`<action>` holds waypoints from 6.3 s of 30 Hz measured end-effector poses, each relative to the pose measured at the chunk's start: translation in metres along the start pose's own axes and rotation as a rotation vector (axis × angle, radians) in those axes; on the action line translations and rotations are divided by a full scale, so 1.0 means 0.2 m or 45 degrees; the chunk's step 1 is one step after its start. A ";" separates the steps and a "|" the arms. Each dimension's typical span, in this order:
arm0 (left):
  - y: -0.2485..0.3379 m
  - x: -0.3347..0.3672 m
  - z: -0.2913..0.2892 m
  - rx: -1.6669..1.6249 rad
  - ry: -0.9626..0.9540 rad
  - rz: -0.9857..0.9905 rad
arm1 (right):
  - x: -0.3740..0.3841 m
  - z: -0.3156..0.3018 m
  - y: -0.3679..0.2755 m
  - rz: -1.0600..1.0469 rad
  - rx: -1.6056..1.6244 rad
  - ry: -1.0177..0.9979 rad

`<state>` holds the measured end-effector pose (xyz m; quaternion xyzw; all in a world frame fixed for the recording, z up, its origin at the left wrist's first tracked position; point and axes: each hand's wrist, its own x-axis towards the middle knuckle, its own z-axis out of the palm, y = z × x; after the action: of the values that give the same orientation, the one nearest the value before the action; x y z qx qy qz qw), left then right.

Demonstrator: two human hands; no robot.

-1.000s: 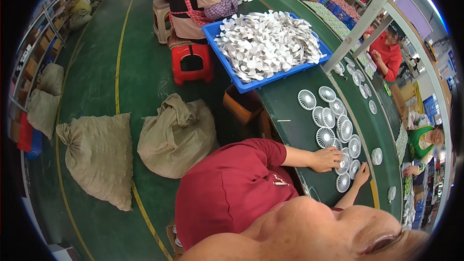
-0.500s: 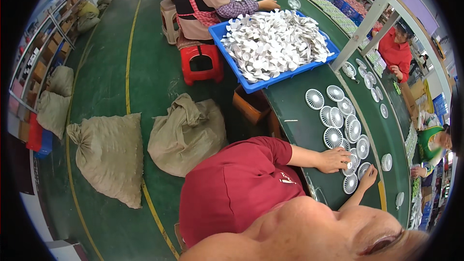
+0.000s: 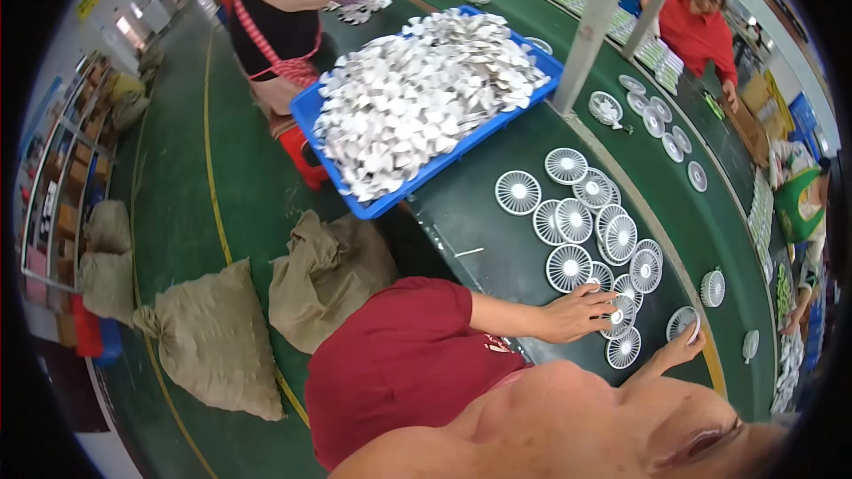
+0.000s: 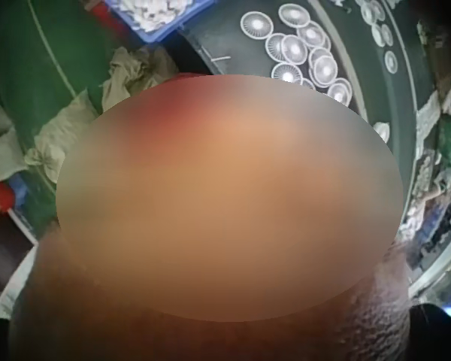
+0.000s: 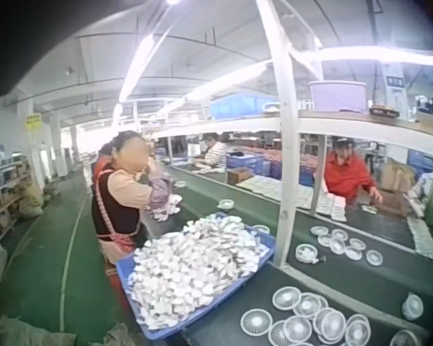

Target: The person arranges circular fan grilles on the workstation and assembles handheld fans by pressing the plastic grilles onto the fan housings before setting them onto the conveyor belt.

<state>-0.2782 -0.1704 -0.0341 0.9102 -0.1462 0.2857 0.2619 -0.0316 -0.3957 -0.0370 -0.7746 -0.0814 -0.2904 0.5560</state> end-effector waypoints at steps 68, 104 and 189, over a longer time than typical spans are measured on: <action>-0.28 0.45 -0.39 -0.695 -0.227 -0.117 | 0.58 0.46 -0.15 -0.466 -0.430 -0.774; -0.56 1.33 0.24 -0.662 -0.933 0.282 | 0.80 0.17 -0.16 -0.135 -0.140 -1.469; -0.33 0.85 -0.18 -2.348 0.249 -0.710 | 0.01 0.47 -0.98 -0.880 0.040 -0.721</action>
<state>-0.1308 -0.1158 0.0666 0.3211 -0.0694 0.0608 0.9425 -0.0848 -0.2383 0.1028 -0.7424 -0.4889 -0.2342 0.3937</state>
